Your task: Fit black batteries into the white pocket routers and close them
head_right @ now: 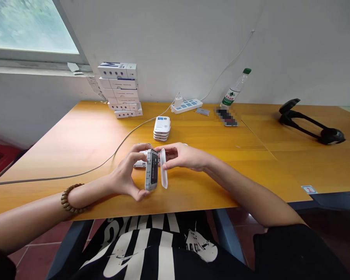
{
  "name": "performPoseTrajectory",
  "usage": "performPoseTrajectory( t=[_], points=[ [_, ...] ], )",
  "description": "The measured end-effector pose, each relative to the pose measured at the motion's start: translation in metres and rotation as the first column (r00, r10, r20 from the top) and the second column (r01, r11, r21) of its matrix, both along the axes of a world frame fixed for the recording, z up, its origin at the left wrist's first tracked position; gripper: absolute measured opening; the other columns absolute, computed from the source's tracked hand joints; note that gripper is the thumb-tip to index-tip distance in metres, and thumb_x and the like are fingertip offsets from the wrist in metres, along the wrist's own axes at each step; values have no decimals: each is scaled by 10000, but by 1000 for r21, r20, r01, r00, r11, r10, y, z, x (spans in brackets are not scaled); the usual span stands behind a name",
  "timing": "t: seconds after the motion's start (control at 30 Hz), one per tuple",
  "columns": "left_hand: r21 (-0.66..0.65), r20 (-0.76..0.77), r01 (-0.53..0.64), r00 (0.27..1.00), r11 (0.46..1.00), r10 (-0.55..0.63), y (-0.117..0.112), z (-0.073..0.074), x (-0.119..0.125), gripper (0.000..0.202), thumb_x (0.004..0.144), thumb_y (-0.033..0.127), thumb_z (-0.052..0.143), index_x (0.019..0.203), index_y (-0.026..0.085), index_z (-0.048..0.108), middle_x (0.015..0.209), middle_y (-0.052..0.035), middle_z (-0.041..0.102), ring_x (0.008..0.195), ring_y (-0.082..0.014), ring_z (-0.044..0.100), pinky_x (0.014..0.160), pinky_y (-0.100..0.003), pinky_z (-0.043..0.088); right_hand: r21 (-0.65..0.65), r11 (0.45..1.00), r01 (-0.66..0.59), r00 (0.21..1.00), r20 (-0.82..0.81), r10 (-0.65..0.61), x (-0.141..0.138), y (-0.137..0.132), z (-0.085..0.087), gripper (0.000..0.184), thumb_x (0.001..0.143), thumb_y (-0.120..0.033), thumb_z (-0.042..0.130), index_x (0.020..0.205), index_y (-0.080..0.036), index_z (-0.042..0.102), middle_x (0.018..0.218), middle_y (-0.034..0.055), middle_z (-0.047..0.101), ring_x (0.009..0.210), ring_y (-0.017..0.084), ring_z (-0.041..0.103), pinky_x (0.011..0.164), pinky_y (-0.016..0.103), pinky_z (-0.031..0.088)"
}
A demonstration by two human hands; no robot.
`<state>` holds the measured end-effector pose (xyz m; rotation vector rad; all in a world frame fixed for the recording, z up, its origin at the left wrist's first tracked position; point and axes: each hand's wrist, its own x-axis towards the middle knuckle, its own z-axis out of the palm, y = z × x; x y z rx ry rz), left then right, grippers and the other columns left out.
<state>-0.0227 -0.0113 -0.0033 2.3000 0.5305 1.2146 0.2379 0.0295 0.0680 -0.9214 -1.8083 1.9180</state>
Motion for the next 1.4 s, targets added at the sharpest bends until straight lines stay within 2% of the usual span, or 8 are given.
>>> performPoseTrajectory(
  t=[0.1, 0.23, 0.47, 0.8, 1.0, 1.1, 1.2, 1.4],
  points=[
    [-178, -52, 48, 997, 983, -59, 0, 3, -5, 1015, 648, 387, 941, 1491, 349, 377, 1483, -158, 408, 1397, -404, 506, 954, -541, 662, 85, 994, 76, 996, 43, -79, 23, 27, 10, 617, 739, -236, 936, 1318, -210, 723, 1349, 118, 763, 1178, 282, 747, 1016, 438, 617],
    [-248, -226, 115, 959, 962, -173, -6, 7, -3, 906, 632, 366, 945, 1416, 317, 492, 1441, -152, 414, 1407, -427, 490, 1118, -655, 569, 114, 978, 175, 968, 163, -192, 52, 64, 13, 565, 703, -169, 892, 1249, -203, 750, 1209, 110, 807, 1086, 276, 762, 995, 434, 618],
    [-282, -337, 173, 903, 944, -266, -11, 9, 1, 836, 662, 387, 934, 1375, 270, 512, 1482, -181, 460, 1419, -446, 541, 1121, -625, 581, 285, 956, 68, 904, 388, -180, 67, 83, -1, 398, 774, -285, 830, 1163, -199, 836, 1243, 109, 814, 1130, 336, 741, 1004, 455, 587],
    [-147, -502, 126, 845, 981, -184, -19, 11, 2, 936, 733, 460, 899, 1534, 223, 476, 1412, -184, 556, 1335, -402, 561, 1127, -585, 556, 489, 838, -243, 681, 701, -212, 52, 78, -5, 555, 802, -491, 766, 1273, -200, 807, 1343, 143, 764, 1241, 412, 688, 1054, 481, 545],
    [-104, -515, 122, 842, 987, -159, -2, 13, -9, 909, 848, 693, 800, 1584, 287, 455, 1574, -188, 510, 1470, -462, 467, 1221, -669, 446, 389, 820, -420, 548, 829, -112, 46, 60, -2, 985, 667, -690, 844, 1514, -232, 640, 1493, 177, 604, 1404, 490, 558, 1149, 548, 497],
    [-23, -509, -50, 860, 998, 32, 18, 10, -19, 684, 984, 640, 672, 1538, 281, 490, 1607, -184, 494, 1508, -432, 438, 1245, -665, 416, 375, 809, -453, 525, 845, -98, 41, 50, -2, 1091, 612, -648, 893, 1571, -248, 563, 1558, 177, 532, 1497, 502, 451, 1189, 562, 471],
    [39, -555, -200, 810, 979, 188, 35, 6, -30, 677, 965, 597, 699, 1511, 243, 510, 1638, -200, 470, 1552, -438, 401, 1267, -672, 380, 377, 805, -458, 532, 842, -92, 36, 43, -3, 1081, 627, -573, 899, 1586, -236, 533, 1576, 192, 507, 1522, 516, 407, 1189, 598, 468],
    [-28, -678, -248, 717, 968, 164, 51, 4, -42, 875, 857, 669, 768, 1569, 251, 475, 1681, -191, 454, 1567, -466, 394, 1275, -681, 344, 404, 792, -458, 557, 824, -98, 33, 40, -8, 1105, 646, -505, 890, 1634, -242, 471, 1605, 194, 483, 1532, 523, 388, 1181, 633, 467]
  ],
)
